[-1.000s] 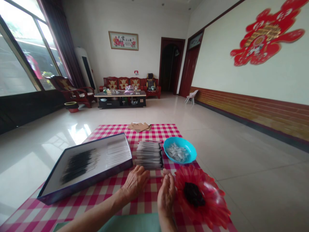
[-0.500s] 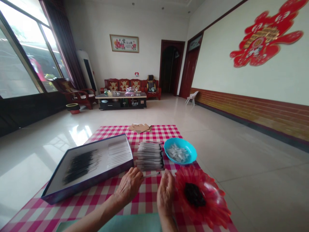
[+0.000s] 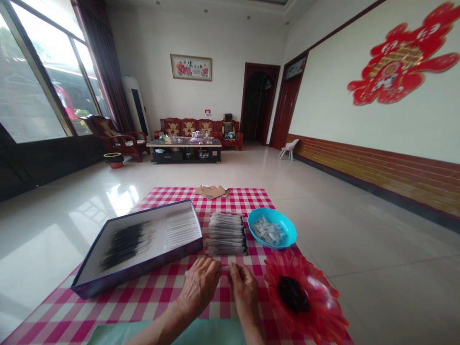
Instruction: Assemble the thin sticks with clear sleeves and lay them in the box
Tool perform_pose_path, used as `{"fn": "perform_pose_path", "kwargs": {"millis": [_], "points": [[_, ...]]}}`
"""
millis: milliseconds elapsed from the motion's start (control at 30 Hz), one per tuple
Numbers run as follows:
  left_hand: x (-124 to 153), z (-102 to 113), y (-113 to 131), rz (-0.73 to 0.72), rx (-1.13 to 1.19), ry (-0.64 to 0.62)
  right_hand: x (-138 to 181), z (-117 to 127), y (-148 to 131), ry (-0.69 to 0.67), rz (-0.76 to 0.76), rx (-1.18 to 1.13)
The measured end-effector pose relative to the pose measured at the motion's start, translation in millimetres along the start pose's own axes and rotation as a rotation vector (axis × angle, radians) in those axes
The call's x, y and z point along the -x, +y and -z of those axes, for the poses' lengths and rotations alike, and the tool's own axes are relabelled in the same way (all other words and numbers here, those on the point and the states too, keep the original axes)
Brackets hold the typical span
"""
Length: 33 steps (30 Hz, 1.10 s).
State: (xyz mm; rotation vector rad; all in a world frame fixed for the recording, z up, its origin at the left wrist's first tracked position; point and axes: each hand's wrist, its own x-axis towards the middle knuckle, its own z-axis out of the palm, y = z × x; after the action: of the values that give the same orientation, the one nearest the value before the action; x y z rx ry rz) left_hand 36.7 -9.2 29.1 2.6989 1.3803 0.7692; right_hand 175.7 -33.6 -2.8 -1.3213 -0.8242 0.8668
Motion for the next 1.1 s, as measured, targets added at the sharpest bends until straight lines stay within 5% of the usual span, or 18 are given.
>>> {"fn": "perform_pose_path", "kwargs": {"millis": [367,1100], "points": [[5,-22,-2,-0.067,0.116,0.061,-1,3,3,-0.050,0.136,0.166],[-1,-19,-6,-0.071,0.076,0.188,-10,9,1,-0.093,0.146,0.179]]}}
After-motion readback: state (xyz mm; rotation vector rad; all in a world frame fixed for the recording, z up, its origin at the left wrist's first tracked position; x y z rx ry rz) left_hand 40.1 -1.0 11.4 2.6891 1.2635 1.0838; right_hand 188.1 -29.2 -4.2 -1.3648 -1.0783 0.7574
